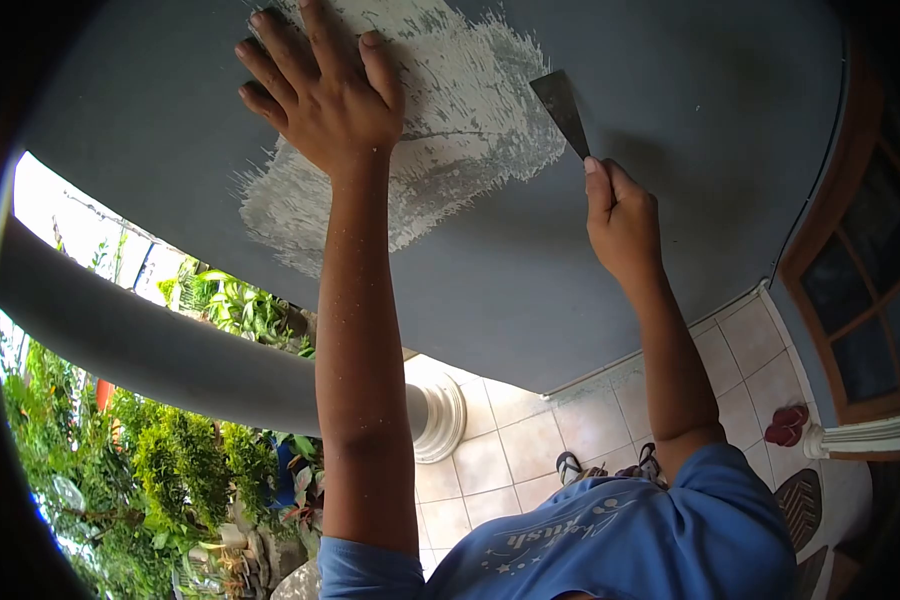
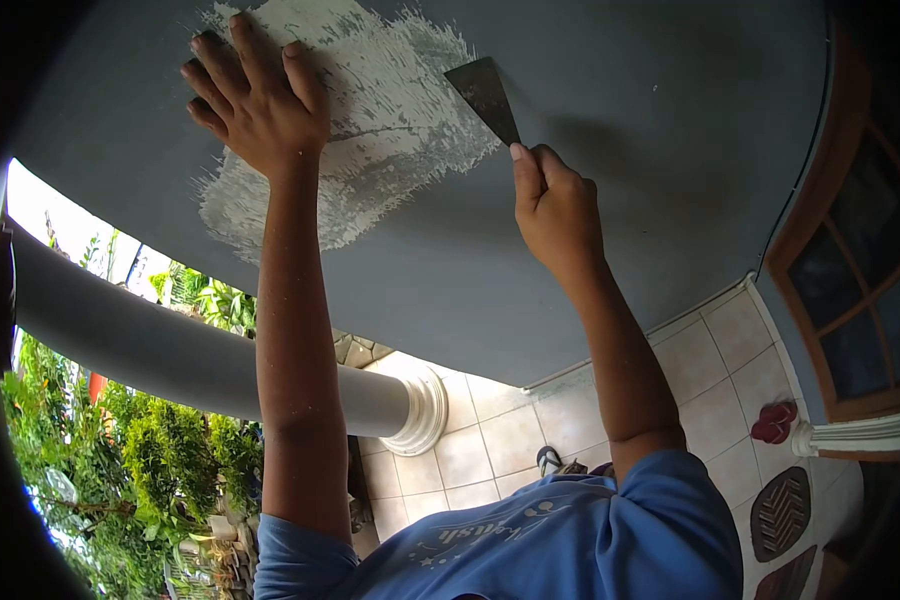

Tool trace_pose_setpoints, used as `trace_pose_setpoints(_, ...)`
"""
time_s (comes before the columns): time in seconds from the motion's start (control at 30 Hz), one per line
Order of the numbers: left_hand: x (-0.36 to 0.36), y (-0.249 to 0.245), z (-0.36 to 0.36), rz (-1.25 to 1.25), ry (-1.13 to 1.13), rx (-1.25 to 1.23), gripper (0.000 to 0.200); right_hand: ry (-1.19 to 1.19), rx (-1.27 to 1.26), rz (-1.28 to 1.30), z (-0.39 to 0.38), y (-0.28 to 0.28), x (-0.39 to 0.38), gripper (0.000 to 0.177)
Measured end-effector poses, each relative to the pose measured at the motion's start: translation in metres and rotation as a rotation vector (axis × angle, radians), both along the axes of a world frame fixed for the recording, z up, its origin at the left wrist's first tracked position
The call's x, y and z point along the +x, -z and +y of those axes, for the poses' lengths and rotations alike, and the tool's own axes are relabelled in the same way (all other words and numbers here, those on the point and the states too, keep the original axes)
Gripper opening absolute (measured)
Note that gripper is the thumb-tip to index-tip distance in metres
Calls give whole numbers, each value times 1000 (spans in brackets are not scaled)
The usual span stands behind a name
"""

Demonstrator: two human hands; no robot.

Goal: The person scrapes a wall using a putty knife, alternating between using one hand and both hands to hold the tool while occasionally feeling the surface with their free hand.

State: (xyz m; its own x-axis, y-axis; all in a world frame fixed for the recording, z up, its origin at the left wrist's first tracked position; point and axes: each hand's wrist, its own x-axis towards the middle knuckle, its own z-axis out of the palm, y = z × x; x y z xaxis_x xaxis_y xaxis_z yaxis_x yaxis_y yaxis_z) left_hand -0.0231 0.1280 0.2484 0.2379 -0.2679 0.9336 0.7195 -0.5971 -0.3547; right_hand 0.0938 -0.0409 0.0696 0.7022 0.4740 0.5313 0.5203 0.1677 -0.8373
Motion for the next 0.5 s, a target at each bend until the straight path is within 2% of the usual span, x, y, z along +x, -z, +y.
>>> trace_pose_setpoints(0.17, 1, -1, 3, -9, -16, 8, 62, 20, 31, -12, 5, 55, -30, 37)
trace_pose_setpoints(0.27, 1, -1, 3, -8, 5, 25, 62, 46, 58, -13, 7, 41, -22, 36)
trace_pose_setpoints(0.37, 0, -1, -5, -33, -296, -58, 58, 43, 46, -4, 3, 11, -4, 35)
trace_pose_setpoints(0.43, 0, -1, -5, -33, -281, -59, 59, 40, 40, 12, 2, 12, -9, 34)
trace_pose_setpoints(0.5, -1, 0, -5, -35, -283, -54, 59, 19, 19, -6, 4, 53, -30, 34)
